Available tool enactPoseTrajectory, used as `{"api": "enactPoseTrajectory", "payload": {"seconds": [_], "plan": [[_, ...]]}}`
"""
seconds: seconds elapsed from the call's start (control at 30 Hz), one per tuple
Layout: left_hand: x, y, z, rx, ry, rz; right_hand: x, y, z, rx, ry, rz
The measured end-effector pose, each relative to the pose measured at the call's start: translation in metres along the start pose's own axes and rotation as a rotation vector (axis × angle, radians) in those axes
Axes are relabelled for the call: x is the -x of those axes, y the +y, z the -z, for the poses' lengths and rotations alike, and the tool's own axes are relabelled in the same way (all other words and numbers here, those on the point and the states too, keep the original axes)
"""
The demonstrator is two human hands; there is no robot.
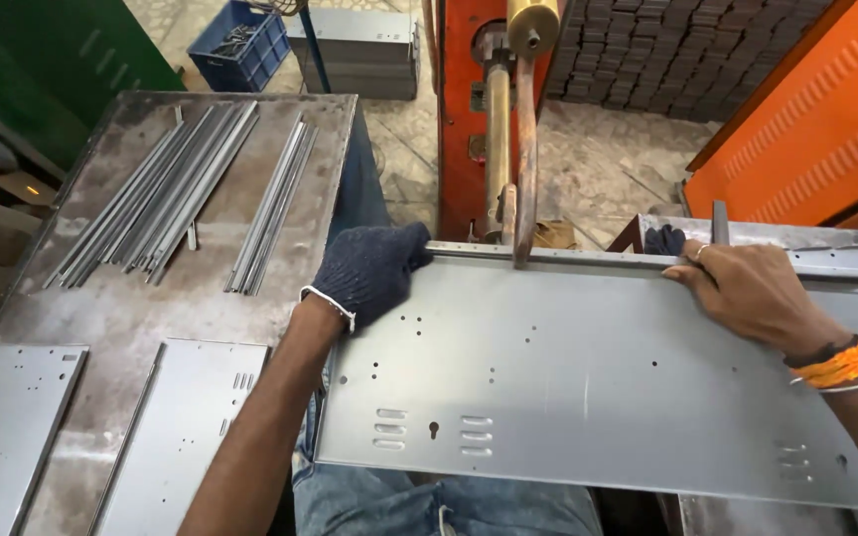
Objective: Spot welding thin metal strips onto larger metal panels using an industrial spot welding machine.
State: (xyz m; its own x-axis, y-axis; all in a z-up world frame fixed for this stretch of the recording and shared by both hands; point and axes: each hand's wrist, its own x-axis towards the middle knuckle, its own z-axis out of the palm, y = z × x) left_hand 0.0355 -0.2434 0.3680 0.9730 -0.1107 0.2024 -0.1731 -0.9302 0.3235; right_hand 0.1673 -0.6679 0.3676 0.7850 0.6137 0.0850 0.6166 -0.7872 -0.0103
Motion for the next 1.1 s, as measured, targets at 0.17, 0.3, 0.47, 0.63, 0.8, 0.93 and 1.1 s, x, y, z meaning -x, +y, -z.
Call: {"api": "enactPoseTrajectory", "payload": {"seconds": [0.17,0.3,0.47,0.63,0.8,0.93,1.1], "plan": [[0.001,-0.001,-0.001,0.005,0.020,0.001,0.000,0.012,-0.018,0.042,-0.015,0.000],[-0.003,0.005,0.011,0.001,-0.050,0.041,-0.001,0.006,-0.008,0.047,0.122,0.041],[-0.016,0.022,0.009,0.067,-0.047,0.047,0.002,0.032,0.000,0.114,0.078,-0.029],[-0.028,0.052,0.003,0.327,0.033,-0.004,0.006,0.084,-0.011,0.249,-0.117,-0.150],[-0.034,0.051,-0.028,0.446,0.218,0.079,0.005,0.112,-0.032,0.217,-0.197,-0.171],[-0.040,0.048,-0.041,0.556,0.309,0.096,-0.005,0.091,-0.017,0.231,-0.214,-0.273],[-0.036,0.074,-0.037,0.546,0.198,0.246,0.010,0.181,-0.086,0.123,-0.101,-0.168]]}}
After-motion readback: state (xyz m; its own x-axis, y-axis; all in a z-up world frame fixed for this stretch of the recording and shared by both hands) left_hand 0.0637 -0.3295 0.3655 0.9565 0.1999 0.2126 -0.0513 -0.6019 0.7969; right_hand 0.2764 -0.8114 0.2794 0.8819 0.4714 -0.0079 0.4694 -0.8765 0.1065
